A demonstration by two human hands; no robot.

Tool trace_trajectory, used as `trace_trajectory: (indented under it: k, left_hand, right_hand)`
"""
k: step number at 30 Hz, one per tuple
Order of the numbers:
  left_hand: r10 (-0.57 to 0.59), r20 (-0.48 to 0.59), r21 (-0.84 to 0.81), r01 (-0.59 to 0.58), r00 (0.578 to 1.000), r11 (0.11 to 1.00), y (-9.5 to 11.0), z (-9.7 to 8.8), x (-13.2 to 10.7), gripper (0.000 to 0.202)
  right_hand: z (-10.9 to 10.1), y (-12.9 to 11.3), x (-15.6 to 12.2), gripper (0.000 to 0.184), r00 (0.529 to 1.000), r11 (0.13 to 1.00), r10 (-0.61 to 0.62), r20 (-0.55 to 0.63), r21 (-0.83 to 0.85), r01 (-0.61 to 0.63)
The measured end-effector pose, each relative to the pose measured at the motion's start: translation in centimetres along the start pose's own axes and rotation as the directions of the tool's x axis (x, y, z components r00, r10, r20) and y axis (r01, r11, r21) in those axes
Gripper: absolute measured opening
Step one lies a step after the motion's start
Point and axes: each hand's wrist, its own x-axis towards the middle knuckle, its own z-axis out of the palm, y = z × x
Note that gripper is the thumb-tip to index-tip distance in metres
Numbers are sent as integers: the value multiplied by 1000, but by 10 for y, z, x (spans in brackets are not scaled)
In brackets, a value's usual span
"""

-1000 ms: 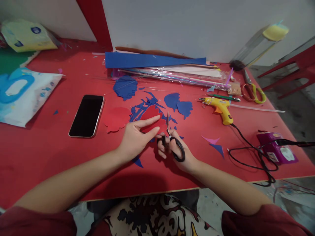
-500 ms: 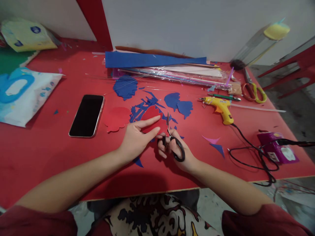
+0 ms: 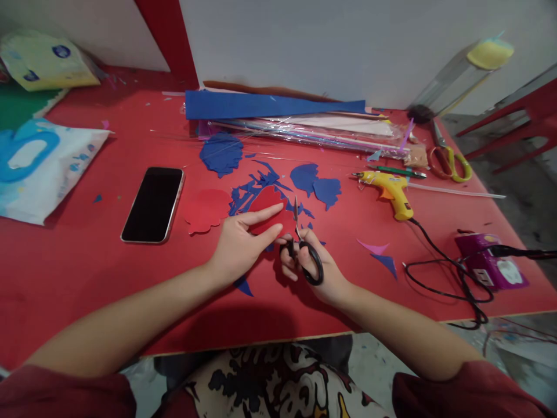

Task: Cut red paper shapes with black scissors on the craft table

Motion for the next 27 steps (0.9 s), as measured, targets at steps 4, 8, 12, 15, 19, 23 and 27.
trace_trajectory:
  k: [4, 8, 12, 15, 19, 23, 27]
  left_hand:
    - [30, 14, 25, -30, 999, 999, 1, -2, 2, 45]
    - [34, 48, 60, -37, 998, 997, 6, -5, 4, 44]
    - [11, 92, 82, -19, 996, 996, 18, -9, 4, 42]
    - [17, 121, 108, -31, 992, 994, 26, -13, 5, 39]
    - [58, 159, 177, -86, 986, 981, 31, -19, 9, 37]
    - [101, 140, 254, -135, 985, 958, 36, -23, 11, 35]
    - [78, 165, 301, -125, 983, 945, 41, -25, 12, 33]
  right_hand:
    - [0, -1, 0, 41, 1000, 1000, -11, -5, -24, 11]
    - [-2, -1, 1, 40, 999, 999, -32, 8, -19, 33]
    - [-3, -3, 2, 39, 998, 999, -45, 32, 13, 44]
    - [-4, -5, 2, 38, 997, 999, -53, 54, 2, 53]
    - [-6, -7, 2, 38, 995, 998, -47, 87, -29, 49]
    - [-6, -5, 1, 38, 990, 999, -23, 141, -42, 29]
    - [-6, -3, 0, 38, 989, 999, -18, 147, -38, 24]
